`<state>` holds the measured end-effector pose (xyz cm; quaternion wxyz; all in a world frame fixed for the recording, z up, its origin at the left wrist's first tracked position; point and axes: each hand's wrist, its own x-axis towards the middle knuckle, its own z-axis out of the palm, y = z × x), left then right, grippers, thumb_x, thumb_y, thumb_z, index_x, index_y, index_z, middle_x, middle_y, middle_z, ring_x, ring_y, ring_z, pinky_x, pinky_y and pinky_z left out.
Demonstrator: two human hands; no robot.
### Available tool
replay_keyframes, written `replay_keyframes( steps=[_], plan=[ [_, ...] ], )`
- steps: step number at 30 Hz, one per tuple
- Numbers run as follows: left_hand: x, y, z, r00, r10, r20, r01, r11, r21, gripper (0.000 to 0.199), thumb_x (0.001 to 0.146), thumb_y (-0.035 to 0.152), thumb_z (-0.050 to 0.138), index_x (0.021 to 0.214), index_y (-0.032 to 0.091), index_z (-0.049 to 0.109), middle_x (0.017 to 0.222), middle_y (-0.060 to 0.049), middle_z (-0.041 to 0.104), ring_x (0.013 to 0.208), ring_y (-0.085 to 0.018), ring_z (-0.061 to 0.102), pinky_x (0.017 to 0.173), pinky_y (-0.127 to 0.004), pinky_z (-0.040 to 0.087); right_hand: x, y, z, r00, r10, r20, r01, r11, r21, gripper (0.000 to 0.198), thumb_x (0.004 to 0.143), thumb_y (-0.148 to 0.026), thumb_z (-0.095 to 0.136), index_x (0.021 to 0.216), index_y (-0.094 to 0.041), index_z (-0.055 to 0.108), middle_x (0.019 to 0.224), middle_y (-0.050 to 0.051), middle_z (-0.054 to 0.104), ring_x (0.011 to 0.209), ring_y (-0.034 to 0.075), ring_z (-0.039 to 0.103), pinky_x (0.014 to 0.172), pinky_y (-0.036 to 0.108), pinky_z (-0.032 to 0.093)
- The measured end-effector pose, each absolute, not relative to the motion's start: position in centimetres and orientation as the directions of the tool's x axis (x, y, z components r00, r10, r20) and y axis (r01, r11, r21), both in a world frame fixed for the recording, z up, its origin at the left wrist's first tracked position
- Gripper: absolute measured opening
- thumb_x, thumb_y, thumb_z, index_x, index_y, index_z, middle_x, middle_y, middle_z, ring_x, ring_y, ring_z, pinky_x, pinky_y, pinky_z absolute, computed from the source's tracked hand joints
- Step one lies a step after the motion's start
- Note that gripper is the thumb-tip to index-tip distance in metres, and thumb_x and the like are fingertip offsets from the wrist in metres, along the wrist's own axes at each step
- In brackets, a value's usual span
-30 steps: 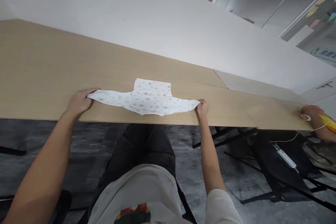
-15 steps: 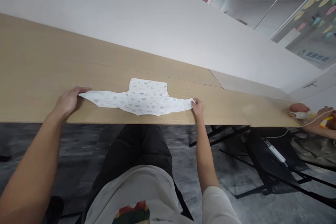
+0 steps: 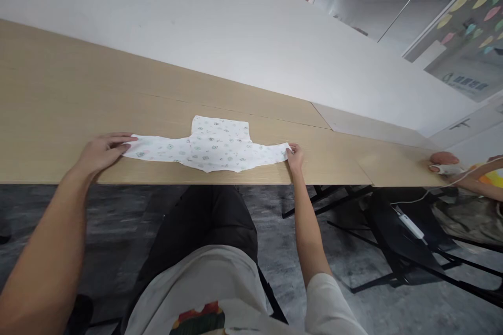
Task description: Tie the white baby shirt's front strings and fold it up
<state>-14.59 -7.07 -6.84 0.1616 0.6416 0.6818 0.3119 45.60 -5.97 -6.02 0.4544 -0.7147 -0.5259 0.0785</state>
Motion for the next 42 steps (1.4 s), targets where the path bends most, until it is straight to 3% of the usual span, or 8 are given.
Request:
replay_keyframes(
  steps=[5,10,16,24,37,42],
  plan=[
    [-14.3,-6.9,-6.7,-0.112,0.977,0.179,0.8,-0.018,0.599,0.055,0.079,0.042,0.042,0.115,0.014,0.072,0.139,-0.008,0.063,0.132,-0.025,0.054,0.117,-0.038,0.037,41.2,-5.7,-4.1,0.488,0.739,0.465,0.655,0.042,-0.755,0.036,0.088,-0.027,0.042,0.112,-0.011,0.062,0.11,0.018,0.07,0.1,0.024,0.066,0.087,0.036,0.052],
    [-14.3,-7.0,-6.6,-0.107,0.979,0.173,0.814,-0.014,0.58,0.058,0.079,0.042,0.044,0.12,0.012,0.071,0.139,-0.009,0.063,0.131,-0.028,0.055,0.117,-0.04,0.037,32.5,-5.7,-0.4,0.283,0.798,0.532,0.729,0.181,-0.66,0.04,0.096,-0.028,0.035,0.128,-0.015,0.055,0.118,0.017,0.067,0.11,0.025,0.063,0.091,0.037,0.05],
    [-15.0,-6.6,-7.4,-0.097,0.976,0.194,0.818,-0.033,0.574,0.058,0.083,0.044,0.043,0.122,0.011,0.071,0.139,-0.012,0.063,0.131,-0.031,0.055,0.115,-0.045,0.039,22.7,-5.6,-0.1,-0.03,0.929,0.368,0.825,0.231,-0.516,0.034,0.1,-0.028,0.04,0.131,-0.022,0.054,0.11,0.009,0.069,0.104,0.023,0.066,0.09,0.033,0.049],
    [-14.4,-6.9,-6.9,-0.119,0.977,0.179,0.829,-0.002,0.559,0.057,0.085,0.047,0.042,0.121,0.014,0.071,0.137,-0.01,0.065,0.128,-0.029,0.057,0.112,-0.042,0.041,19.7,-6.3,-4.0,-0.189,0.961,0.199,0.878,0.257,-0.404,0.03,0.101,-0.033,0.046,0.128,-0.023,0.056,0.099,0.004,0.074,0.097,0.022,0.069,0.08,0.03,0.05],
    [-13.6,-7.7,-5.7,-0.175,0.974,0.146,0.835,0.068,0.546,0.055,0.086,0.045,0.043,0.122,0.016,0.071,0.136,-0.007,0.066,0.123,-0.028,0.059,0.106,-0.039,0.045,19.8,-6.5,-4.6,-0.255,0.936,0.244,0.82,0.343,-0.458,0.031,0.093,-0.034,0.064,0.124,-0.027,0.062,0.098,-0.001,0.074,0.096,0.017,0.069,0.081,0.025,0.049],
    [-12.7,-7.6,-5.8,-0.123,0.974,0.189,0.935,0.05,0.352,0.065,0.09,0.047,0.037,0.134,0.006,0.061,0.142,-0.017,0.058,0.131,-0.033,0.052,0.11,-0.047,0.039,19.6,-7.1,-4.0,-0.253,0.942,0.22,0.804,0.331,-0.494,0.025,0.097,-0.043,0.059,0.113,-0.026,0.067,0.095,-0.001,0.076,0.094,0.017,0.07,0.082,0.026,0.049]
  ],
)
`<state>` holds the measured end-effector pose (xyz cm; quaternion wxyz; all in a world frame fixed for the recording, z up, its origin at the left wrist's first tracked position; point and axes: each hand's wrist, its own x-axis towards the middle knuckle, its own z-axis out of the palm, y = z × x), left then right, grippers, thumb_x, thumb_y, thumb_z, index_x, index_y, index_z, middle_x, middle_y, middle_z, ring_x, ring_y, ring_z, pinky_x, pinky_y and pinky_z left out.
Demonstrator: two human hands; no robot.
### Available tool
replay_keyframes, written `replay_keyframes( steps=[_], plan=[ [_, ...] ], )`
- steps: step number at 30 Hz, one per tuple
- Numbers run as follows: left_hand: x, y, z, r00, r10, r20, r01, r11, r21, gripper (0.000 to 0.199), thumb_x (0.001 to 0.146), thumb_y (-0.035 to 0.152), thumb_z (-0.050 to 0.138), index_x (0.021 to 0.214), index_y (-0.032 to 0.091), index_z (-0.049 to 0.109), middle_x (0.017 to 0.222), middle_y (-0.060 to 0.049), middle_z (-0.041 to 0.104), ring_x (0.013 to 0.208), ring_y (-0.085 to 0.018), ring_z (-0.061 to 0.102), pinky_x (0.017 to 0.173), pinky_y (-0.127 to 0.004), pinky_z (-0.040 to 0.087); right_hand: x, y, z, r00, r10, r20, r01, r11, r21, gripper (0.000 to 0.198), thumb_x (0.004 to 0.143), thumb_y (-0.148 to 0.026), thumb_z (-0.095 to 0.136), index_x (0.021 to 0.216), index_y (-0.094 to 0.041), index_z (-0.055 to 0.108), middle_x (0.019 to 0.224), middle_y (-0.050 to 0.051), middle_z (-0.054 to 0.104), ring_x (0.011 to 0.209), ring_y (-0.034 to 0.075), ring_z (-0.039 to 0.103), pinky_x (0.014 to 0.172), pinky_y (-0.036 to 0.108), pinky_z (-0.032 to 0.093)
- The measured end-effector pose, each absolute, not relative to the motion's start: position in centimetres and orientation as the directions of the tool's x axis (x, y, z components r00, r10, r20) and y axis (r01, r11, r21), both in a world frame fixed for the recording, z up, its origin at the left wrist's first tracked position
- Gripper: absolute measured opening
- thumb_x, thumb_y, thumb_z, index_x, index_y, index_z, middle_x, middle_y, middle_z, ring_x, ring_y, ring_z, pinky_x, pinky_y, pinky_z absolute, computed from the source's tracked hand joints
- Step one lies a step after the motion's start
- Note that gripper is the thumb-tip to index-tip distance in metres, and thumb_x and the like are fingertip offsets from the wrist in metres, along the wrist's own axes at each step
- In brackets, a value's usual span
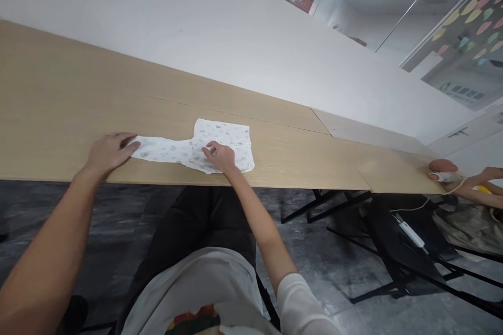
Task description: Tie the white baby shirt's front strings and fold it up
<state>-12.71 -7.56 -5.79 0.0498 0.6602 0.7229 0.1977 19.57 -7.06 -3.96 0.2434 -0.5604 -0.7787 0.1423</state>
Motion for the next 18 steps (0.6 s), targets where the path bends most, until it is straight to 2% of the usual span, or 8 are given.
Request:
replay_keyframes(
  steps=[2,4,6,8,12,15,18],
  plan=[
    [-12.2,-7.5,-5.6,-0.099,0.972,0.213,0.965,0.042,0.259,0.066,0.091,0.051,0.038,0.132,0.004,0.061,0.144,-0.02,0.055,0.134,-0.037,0.047,0.112,-0.053,0.035,19.6,-7.1,-3.7,-0.249,0.947,0.205,0.797,0.321,-0.511,0.023,0.099,-0.043,0.058,0.108,-0.026,0.069,0.095,0.0,0.076,0.093,0.017,0.07,0.081,0.026,0.048],
    [-11.8,-7.4,-5.1,-0.12,0.977,0.174,0.967,0.075,0.245,0.063,0.09,0.05,0.042,0.128,0.004,0.062,0.141,-0.022,0.056,0.134,-0.038,0.046,0.112,-0.055,0.034,19.7,-7.0,-3.6,-0.261,0.945,0.195,0.787,0.325,-0.525,0.022,0.098,-0.043,0.058,0.103,-0.026,0.07,0.095,0.0,0.076,0.091,0.017,0.07,0.08,0.025,0.048],
    [-11.1,-7.0,-4.0,-0.165,0.981,0.104,0.941,0.125,0.315,0.059,0.09,0.047,0.046,0.128,0.004,0.061,0.137,-0.022,0.06,0.129,-0.036,0.051,0.109,-0.052,0.039,20.0,-6.7,-3.5,-0.267,0.946,0.186,0.767,0.325,-0.553,0.022,0.098,-0.043,0.058,0.099,-0.026,0.071,0.093,0.0,0.076,0.09,0.017,0.069,0.079,0.025,0.048],
    [-9.8,-6.5,-2.2,-0.2,0.977,0.071,0.887,0.15,0.436,0.058,0.09,0.044,0.049,0.132,0.005,0.056,0.133,-0.02,0.063,0.12,-0.032,0.058,0.103,-0.046,0.045,20.2,-6.4,-3.2,-0.26,0.949,0.176,0.732,0.313,-0.606,0.022,0.098,-0.043,0.058,0.097,-0.025,0.071,0.088,0.0,0.075,0.087,0.017,0.069,0.078,0.024,0.048],
    [-4.1,-5.1,2.0,-0.182,0.962,0.202,0.799,0.025,0.601,0.052,0.087,0.038,0.055,0.129,0.008,0.059,0.126,-0.015,0.067,0.109,-0.028,0.063,0.099,-0.042,0.048,20.3,-5.5,-1.8,-0.241,0.957,0.164,0.539,0.272,-0.797,0.03,0.1,-0.047,0.053,0.098,-0.021,0.069,0.079,0.0,0.071,0.072,0.013,0.066,0.071,0.022,0.049],
    [1.5,-4.1,4.3,-0.004,0.957,0.29,0.731,-0.195,0.654,0.05,0.083,0.041,0.061,0.125,0.013,0.064,0.126,-0.013,0.068,0.108,-0.025,0.065,0.097,-0.036,0.05,20.2,-4.5,-0.4,-0.173,0.981,0.084,0.293,0.133,-0.947,0.046,0.1,-0.06,0.044,0.109,-0.019,0.064,0.079,0.003,0.069,0.06,0.011,0.063,0.059,0.021,0.051],
    [5.3,-3.5,5.0,0.284,0.95,0.128,0.617,-0.284,0.734,0.065,0.076,0.054,0.068,0.131,0.019,0.063,0.111,-0.01,0.073,0.091,-0.024,0.07,0.083,-0.034,0.055,20.6,-3.6,0.8,-0.129,0.991,-0.022,0.156,-0.002,-0.988,0.055,0.097,-0.065,0.044,0.118,-0.016,0.059,0.08,0.005,0.068,0.059,0.013,0.063,0.053,0.022,0.053]
  ],
)
